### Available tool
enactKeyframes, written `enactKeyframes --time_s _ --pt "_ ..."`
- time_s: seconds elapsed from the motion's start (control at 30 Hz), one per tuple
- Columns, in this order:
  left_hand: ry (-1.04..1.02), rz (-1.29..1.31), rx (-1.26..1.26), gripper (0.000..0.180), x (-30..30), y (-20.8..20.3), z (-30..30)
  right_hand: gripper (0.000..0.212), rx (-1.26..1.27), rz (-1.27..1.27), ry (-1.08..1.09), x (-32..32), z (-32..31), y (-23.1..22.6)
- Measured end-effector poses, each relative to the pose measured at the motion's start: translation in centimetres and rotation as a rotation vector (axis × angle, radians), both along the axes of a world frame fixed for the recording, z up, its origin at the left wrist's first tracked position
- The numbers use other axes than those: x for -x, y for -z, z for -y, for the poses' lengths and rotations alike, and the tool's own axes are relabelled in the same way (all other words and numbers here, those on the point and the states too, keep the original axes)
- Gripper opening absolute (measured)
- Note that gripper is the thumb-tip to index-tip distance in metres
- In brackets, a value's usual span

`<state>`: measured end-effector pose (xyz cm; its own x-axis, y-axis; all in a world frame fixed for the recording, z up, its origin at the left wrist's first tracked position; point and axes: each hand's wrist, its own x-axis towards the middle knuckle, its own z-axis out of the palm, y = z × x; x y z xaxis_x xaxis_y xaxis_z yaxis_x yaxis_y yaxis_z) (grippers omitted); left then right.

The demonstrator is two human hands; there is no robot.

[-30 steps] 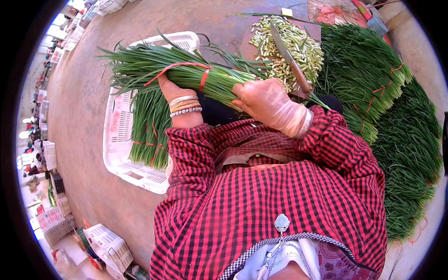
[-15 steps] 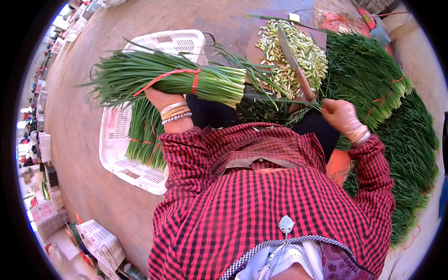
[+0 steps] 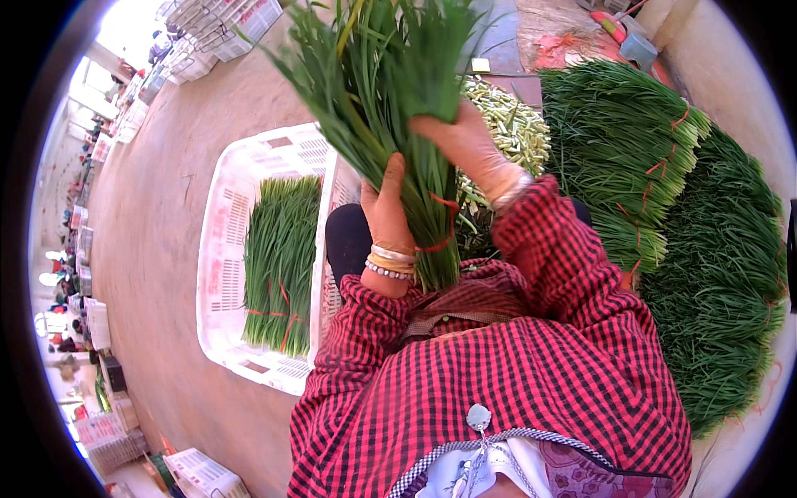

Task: The person ties bundles of green leeks with red string, trims the roots using a knife on a wooden block, and organizes the trimmed bundles into a white plastic basket.

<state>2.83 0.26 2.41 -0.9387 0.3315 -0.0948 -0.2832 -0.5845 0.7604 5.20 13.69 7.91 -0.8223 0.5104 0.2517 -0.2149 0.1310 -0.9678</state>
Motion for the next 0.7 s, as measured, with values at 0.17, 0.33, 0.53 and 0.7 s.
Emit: enactKeyframes --time_s 0.17,0.33,0.53,0.7 --pt "0.129 0.171 -0.125 0.036 0.8 0.6 1.0 0.031 0.318 -0.059 0.169 -3.9 -4.0 1.5" --pt "0.155 0.159 -0.103 0.034 -0.6 -0.6 0.1 0.037 0.626 -0.117 0.353 -7.4 -4.2 0.4" --pt "0.050 0.010 0.020 0.024 -0.8 0.5 -0.7 0.043 0.100 0.621 -0.412 -10.8 -5.7 -2.4" --pt "0.165 -0.072 -0.020 0.023 -2.1 0.5 -1.8 0.029 -0.422 0.230 -0.205 -8.1 -0.8 -6.3"
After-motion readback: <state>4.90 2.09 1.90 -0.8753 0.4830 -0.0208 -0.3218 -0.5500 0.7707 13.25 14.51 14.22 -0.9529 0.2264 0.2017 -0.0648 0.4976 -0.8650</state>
